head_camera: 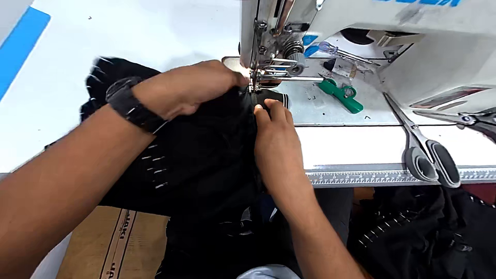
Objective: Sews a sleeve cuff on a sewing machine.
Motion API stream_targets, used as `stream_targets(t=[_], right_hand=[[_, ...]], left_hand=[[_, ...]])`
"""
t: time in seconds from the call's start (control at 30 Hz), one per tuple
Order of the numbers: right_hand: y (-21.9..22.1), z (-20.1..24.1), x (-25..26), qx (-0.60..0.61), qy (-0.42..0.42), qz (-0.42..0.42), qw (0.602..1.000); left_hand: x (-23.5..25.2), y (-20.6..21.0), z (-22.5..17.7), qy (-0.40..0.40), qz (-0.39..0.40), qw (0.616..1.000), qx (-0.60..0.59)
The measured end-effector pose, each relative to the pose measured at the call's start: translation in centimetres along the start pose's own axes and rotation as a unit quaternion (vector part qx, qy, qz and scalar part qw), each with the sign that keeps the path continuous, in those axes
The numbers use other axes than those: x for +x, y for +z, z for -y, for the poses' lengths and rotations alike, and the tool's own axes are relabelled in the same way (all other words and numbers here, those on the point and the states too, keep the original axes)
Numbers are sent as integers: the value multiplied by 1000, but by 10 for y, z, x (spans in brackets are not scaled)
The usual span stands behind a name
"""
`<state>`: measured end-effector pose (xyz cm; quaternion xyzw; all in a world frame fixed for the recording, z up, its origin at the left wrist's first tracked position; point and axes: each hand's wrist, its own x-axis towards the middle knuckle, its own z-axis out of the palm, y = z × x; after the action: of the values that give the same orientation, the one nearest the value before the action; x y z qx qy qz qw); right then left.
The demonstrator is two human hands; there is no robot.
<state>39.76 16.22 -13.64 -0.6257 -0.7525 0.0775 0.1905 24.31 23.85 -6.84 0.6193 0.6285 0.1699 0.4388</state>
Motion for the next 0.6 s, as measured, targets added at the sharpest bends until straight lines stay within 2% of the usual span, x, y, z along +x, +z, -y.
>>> stream_targets(t=[0.03,0.07,0.1,0.13,0.2,0.23,0.27,0.3,0.33,0.4,0.43,0.47,0.53,0.6], right_hand=[[3,4,-2,22,15,-20,999],[8,4,-4,43,18,-44,998],[13,1,-6,56,5,-63,996],[15,-6,-6,65,-25,-74,995],[14,-25,-8,88,-109,-62,988],[9,-33,-13,93,-145,-47,984],[2,-37,-21,89,-169,-30,981],[-4,-38,-31,78,-178,-18,981],[-6,-36,-44,71,-177,-13,981],[-2,-28,-69,53,-169,-33,984],[1,-26,-77,41,-173,-49,983],[3,-28,-81,33,-182,-60,981],[-1,-39,-82,41,-203,-45,977],[-8,-55,-77,52,-228,-15,972]], left_hand=[[-14,2,2,-11,39,989,-141],[-28,5,9,-19,54,971,-232],[-40,6,18,-28,67,963,-261],[-50,2,29,-38,84,966,-240],[-59,-14,52,-43,94,991,-90],[-59,-24,56,-26,67,996,56],[-60,-27,56,3,9,979,205],[-66,-23,53,46,-59,945,320],[-72,-12,47,108,-125,907,388],[-81,17,32,262,-174,862,398],[-77,31,27,330,-165,856,362],[-69,44,26,365,-147,862,320],[-56,59,36,328,-98,886,312],[-51,63,57,270,-99,877,385]])
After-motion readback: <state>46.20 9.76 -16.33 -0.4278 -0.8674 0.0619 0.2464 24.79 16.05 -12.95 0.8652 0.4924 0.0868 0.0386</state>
